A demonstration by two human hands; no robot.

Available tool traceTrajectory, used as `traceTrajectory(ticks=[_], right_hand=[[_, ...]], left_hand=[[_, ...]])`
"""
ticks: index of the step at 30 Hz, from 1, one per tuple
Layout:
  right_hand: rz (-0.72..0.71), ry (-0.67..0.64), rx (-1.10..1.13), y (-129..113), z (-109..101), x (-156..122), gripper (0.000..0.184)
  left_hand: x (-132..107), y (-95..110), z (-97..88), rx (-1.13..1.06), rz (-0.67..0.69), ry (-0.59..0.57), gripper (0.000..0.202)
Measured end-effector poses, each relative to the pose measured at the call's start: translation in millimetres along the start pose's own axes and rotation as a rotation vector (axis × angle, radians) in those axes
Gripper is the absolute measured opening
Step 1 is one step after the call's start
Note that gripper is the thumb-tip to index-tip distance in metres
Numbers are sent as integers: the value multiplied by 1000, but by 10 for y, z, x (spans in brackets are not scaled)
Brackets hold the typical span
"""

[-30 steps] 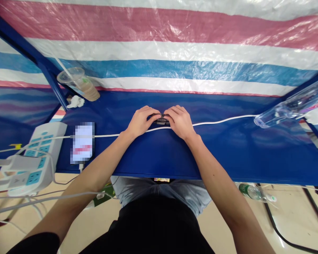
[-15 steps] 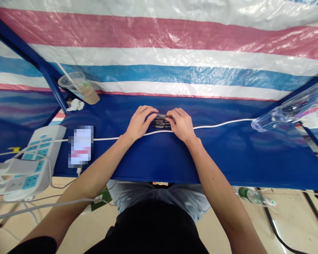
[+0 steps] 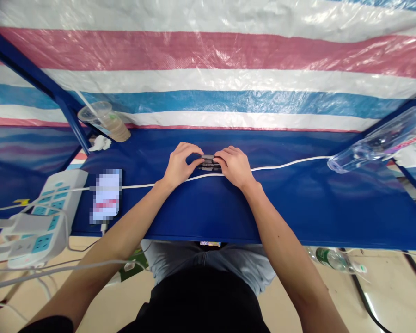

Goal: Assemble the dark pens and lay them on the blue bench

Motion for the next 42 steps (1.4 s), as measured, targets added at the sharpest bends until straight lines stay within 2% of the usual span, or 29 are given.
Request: traceTrajectory(ticks=[2,5,9,13,22,26,30,35,42], right_hand=[[-1,9,14,-18,-10,6,15],[4,37,31,-39,-30,9,8],[13,77,25,-26,-42,0,8],[9,57,41,19,-30,-13,8],[-29,20,39,71,23,-37,21],[0,20,60,70,26,-35,18],[15,94,77,34,-3,-17,9],[-2,132,88,-6,-18,-2,9],[-7,98,111,23,36,-21,12]], left_hand=[[0,13,-7,-13,-30,-1,26],[11,-12,-21,-4,-55,-16,27],[30,-76,-16,33,-59,-64,44],[33,-107,-1,-2,-6,-46,38],[19,-148,-18,-6,99,21,20],[19,-127,-22,-10,81,57,18],[24,-64,-29,-31,12,-18,26],[25,-22,-20,-39,-8,-85,37],[19,-85,-15,-126,-16,-80,23]])
Point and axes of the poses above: each hand's wrist, its own x-axis towards the middle knuckle, its own z-axis out of the palm, y = z × x, the point moved 1 cm from there along x, towards the middle knuckle, and after that the axes turned 14 degrees about -y, right-handed, at the moved point
